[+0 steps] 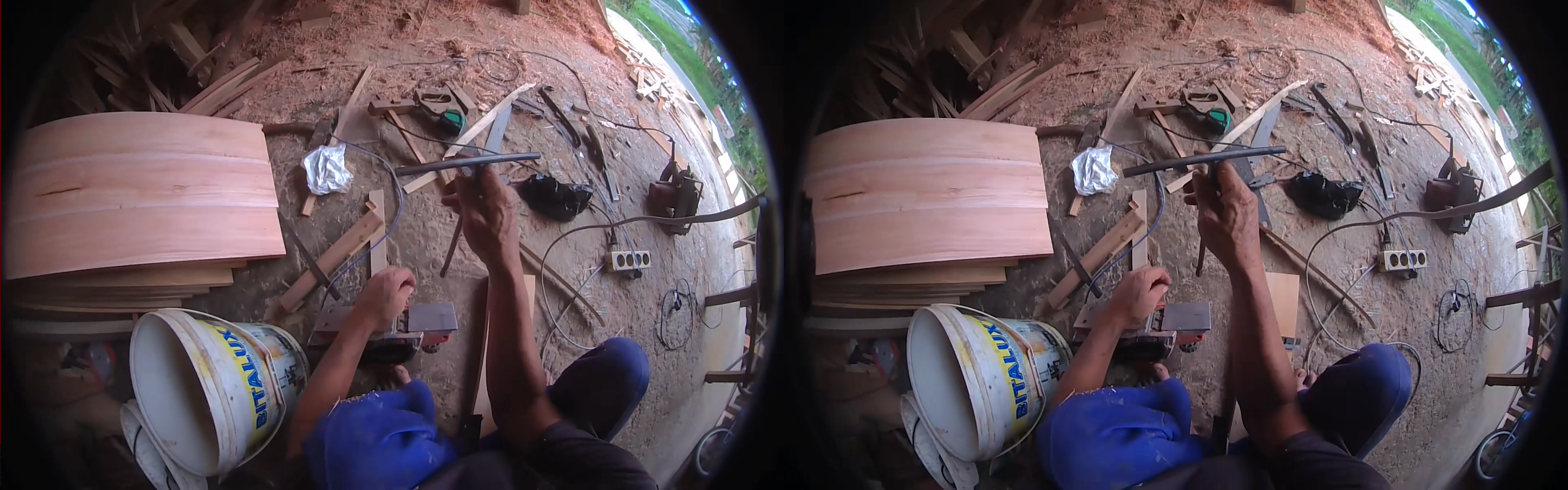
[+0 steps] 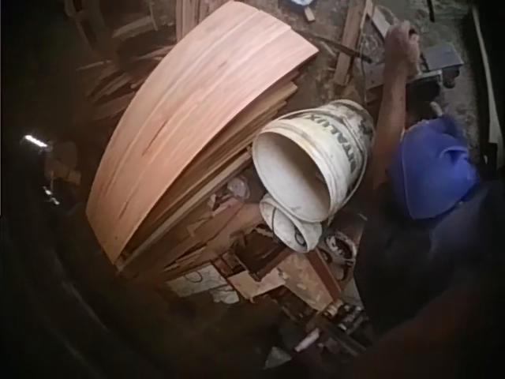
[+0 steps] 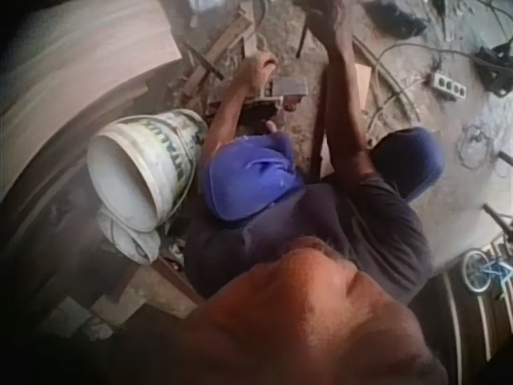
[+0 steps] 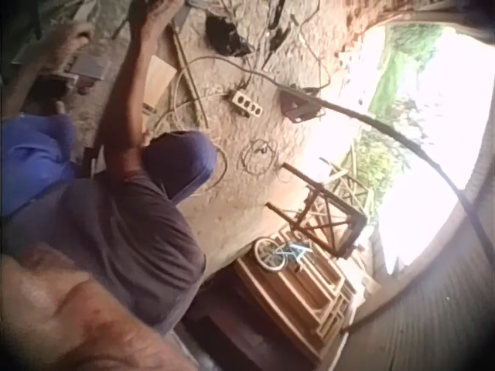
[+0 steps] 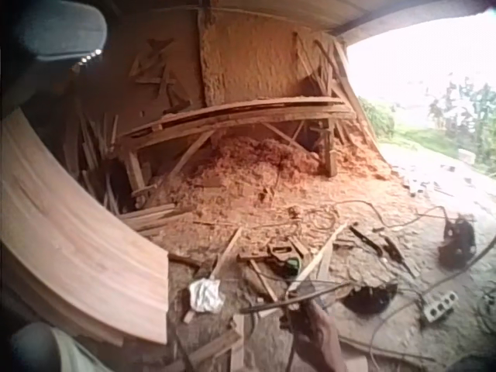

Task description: The person moves a small metal object from a wooden bench to the floor. They then sit cross-legged and assemble a red electric planer by inserting a metal rod into its handle and tightening it.

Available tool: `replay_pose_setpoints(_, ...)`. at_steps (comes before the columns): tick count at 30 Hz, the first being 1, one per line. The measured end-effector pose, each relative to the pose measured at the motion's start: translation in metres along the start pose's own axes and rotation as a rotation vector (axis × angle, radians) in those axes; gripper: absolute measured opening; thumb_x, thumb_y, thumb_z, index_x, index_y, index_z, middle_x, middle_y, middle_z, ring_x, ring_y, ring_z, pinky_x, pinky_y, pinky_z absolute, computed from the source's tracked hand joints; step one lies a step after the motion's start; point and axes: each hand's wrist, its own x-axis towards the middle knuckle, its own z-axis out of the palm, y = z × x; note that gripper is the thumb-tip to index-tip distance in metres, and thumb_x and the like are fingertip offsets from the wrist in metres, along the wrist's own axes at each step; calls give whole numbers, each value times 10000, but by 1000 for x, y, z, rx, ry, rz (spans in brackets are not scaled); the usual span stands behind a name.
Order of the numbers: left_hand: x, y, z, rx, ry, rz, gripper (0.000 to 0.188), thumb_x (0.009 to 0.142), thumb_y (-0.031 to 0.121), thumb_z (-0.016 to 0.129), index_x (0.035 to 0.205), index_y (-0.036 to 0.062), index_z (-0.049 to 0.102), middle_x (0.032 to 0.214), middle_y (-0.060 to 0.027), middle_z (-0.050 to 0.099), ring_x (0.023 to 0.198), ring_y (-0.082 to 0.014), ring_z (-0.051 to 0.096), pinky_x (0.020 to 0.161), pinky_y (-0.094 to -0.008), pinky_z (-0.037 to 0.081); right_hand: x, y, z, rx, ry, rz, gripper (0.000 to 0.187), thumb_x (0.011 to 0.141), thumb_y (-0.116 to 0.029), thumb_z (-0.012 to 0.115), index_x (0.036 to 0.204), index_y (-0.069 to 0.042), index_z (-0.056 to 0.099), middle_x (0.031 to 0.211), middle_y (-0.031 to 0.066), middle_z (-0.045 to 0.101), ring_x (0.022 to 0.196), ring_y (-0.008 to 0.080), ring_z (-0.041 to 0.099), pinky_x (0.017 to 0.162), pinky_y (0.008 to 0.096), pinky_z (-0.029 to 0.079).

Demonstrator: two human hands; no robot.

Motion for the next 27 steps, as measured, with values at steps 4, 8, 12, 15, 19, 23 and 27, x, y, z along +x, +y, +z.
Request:
replay_pose_setpoints(4,27,11,9,-91,-19,-61,173,920,119,628,1028,1,696,1026,-210,709,1046,-384,668,903,-462,519,-2,2,4,-7,3,-33,354,1031,-100,550,1379,-37,560,970,121,727,826,164,712,730,317,583)
replay_pose_setpoints(8,28,27,18,-316,230,235,270,958,124,621,1194,8,679,1095,-208,723,1061,-339,690,912,-441,525,-7,-6,15,339,-37,36,464,1029,-96,562,1475,-7,468,1014,91,695,871,143,667,772,277,544)
replay_pose_setpoints(12,26,35,-4,-447,27,168,354,1011,112,594,1351,14,603,1124,-128,726,1043,-198,674,926,-340,517,-3,-20,25,601,-158,138,567,1004,-69,580,1523,48,381,1025,91,668,867,123,612,801,268,497)
replay_pose_setpoints(15,10,38,-29,-560,-86,63,352,1032,104,578,1373,21,597,1106,-85,723,1039,-130,647,920,-283,508,2,-32,35,753,-247,143,608,997,-149,612,1534,19,381,1237,122,636,945,133,608,846,295,477)
replay_pose_setpoints(19,-9,40,-45,-594,-42,74,344,1045,133,570,1370,24,605,1013,-59,709,971,-114,644,876,-269,516,13,-48,56,505,-212,-62,443,972,-234,678,1399,-145,598,1270,75,656,1005,183,659,832,351,492)
replay_pose_setpoints(23,-16,36,-46,-656,-34,49,379,1062,133,535,1424,21,555,993,-56,696,948,-126,642,879,-272,515,44,-60,54,-857,-23,-1075,162,973,-297,672,1063,-169,712,1101,63,688,828,241,678,755,400,496)
replay_pose_setpoints(27,-20,26,-39,-754,-65,60,386,1069,108,505,1445,24,537,992,-63,692,939,-132,643,871,-283,523,63,-61,48,-874,-509,-868,309,1000,-321,629,800,-87,591,619,83,584,606,256,647,605,422,505)
